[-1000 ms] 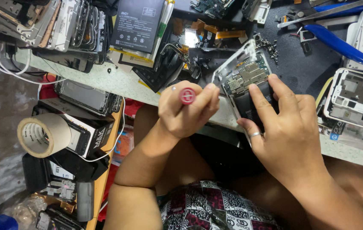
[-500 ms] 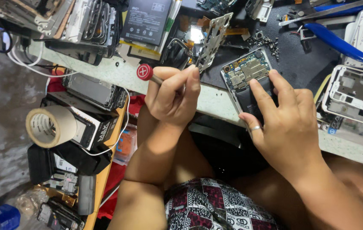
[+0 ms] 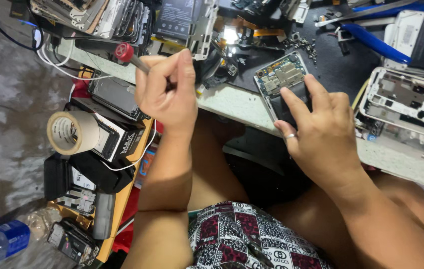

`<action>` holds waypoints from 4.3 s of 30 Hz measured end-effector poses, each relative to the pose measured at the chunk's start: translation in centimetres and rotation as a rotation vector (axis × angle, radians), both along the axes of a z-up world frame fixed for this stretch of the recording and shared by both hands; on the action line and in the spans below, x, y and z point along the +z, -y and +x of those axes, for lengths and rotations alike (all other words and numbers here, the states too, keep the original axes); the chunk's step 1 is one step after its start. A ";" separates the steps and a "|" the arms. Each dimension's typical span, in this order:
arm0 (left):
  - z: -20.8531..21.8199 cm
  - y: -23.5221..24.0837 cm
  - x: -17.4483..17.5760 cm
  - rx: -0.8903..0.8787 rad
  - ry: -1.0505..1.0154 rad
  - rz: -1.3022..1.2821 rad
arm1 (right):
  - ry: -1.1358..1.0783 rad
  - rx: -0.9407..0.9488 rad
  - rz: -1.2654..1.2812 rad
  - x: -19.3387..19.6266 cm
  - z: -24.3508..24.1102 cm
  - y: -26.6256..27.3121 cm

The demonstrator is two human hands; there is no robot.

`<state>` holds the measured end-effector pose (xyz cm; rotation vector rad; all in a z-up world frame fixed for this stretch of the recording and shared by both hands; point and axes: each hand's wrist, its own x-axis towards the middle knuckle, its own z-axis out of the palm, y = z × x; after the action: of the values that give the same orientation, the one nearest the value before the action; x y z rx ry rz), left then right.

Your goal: The person uses a screwdriver to remove screws from a smartphone's internal components. They then use a red-handled screwdriver to continue disassembling the phone, focusing on the motherboard and battery area.

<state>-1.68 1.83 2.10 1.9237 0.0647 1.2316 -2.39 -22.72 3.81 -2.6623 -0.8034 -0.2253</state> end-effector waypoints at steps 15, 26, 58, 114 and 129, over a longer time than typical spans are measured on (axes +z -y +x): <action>6.9 15.0 0.3 -0.809 -0.338 0.057 | -0.041 -0.004 -0.063 -0.9 -0.4 -0.4; 6.5 10.2 0.1 -0.746 -0.254 0.225 | -0.036 0.002 -0.034 -0.8 -0.5 -0.3; 1.6 3.3 -5.7 -0.712 0.040 -0.270 | -0.033 0.062 -0.102 1.4 -1.4 -1.0; -0.1 5.1 -1.7 -0.434 -0.101 -0.126 | 0.130 0.158 0.215 0.7 -1.4 -0.9; 12.6 10.3 -1.7 -0.617 0.022 0.236 | 0.139 0.324 0.200 -0.6 -0.3 -0.8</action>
<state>10.93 -8.49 0.36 1.9135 -0.6642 0.8621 -2.73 -21.88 3.17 -2.3096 -1.1748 -0.3874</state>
